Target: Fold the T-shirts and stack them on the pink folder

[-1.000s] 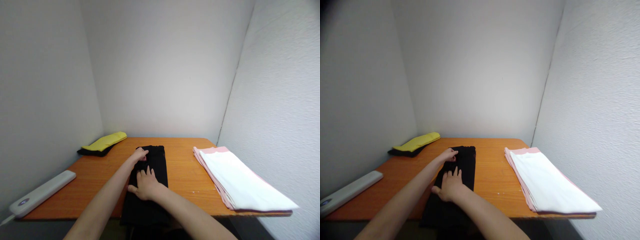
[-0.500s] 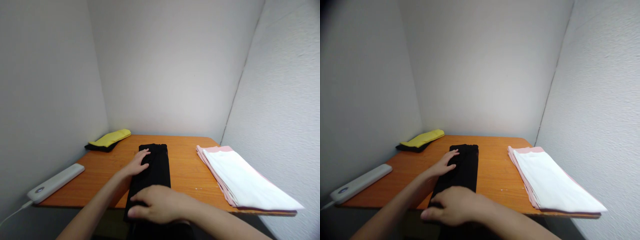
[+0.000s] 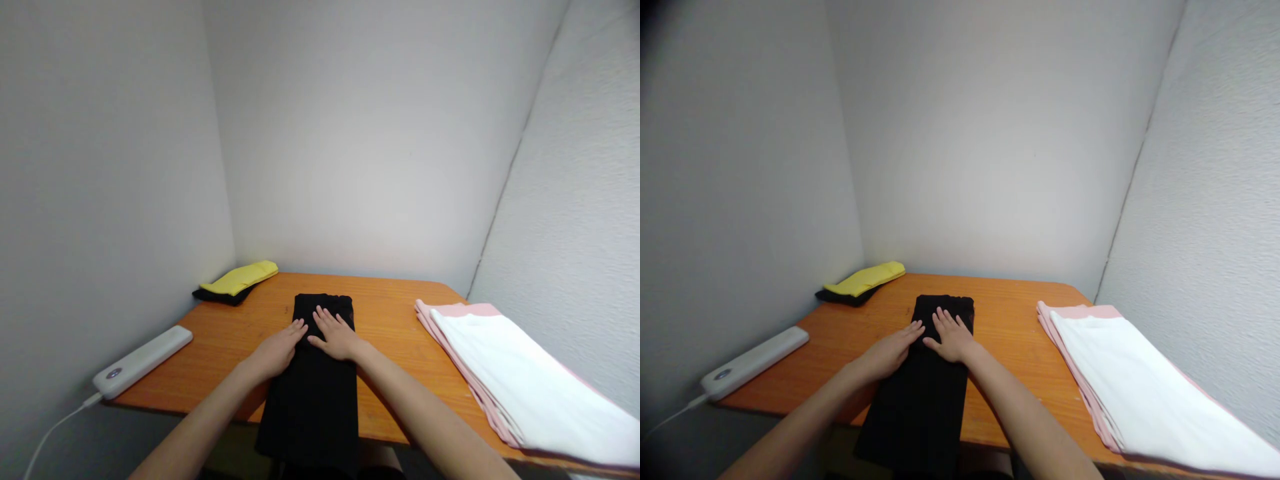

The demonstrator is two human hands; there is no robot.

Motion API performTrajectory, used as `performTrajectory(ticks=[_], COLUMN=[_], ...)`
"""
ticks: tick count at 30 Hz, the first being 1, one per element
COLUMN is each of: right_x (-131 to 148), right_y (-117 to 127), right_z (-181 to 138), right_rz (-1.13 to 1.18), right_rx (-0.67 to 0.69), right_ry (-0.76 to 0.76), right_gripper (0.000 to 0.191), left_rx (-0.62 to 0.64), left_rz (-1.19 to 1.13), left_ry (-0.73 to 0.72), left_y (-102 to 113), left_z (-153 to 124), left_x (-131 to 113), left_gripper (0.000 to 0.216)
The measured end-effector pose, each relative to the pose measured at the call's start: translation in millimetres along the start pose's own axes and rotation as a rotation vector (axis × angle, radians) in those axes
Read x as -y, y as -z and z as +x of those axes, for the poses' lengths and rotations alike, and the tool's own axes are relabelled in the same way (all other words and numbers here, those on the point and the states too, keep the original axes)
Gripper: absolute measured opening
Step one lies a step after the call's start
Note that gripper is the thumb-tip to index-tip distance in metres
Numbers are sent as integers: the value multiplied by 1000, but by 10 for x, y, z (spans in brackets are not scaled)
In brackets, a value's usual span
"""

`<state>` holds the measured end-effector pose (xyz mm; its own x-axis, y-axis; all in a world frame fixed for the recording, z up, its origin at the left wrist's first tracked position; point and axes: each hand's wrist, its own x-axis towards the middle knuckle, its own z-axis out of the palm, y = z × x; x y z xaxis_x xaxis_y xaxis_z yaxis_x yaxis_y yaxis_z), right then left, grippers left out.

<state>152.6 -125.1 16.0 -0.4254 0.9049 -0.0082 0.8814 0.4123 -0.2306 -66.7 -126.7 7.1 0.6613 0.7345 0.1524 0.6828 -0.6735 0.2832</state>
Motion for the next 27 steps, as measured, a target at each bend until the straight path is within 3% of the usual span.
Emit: performTrajectory(ticks=[7, 12, 17, 20, 24, 27], right_x=[-134, -128, -3, 22, -22, -37], right_y=[-55, 74, 271, 301, 317, 305], right_z=[44, -62, -625, -1088, -1594, -1826], right_rz=[-23, -40, 30, 96, 103, 42], right_rx=[-39, -82, -42, 70, 147, 165], right_ry=[68, 150, 280, 302, 307, 337], right_gripper=[83, 72, 63, 62, 77, 97], left_rx=[104, 99, 104, 190, 228, 151], left_rz=[133, 96, -49, -29, 62, 136], left_ry=[-12, -10, -135, -224, -309, -290], left_y=[88, 155, 355, 410, 348, 227], left_z=[-128, -123, -442, -661, -837, -901], left_x=[-92, -204, -172, -159, -218, -314], left_gripper=[57, 52, 55, 77, 116, 102])
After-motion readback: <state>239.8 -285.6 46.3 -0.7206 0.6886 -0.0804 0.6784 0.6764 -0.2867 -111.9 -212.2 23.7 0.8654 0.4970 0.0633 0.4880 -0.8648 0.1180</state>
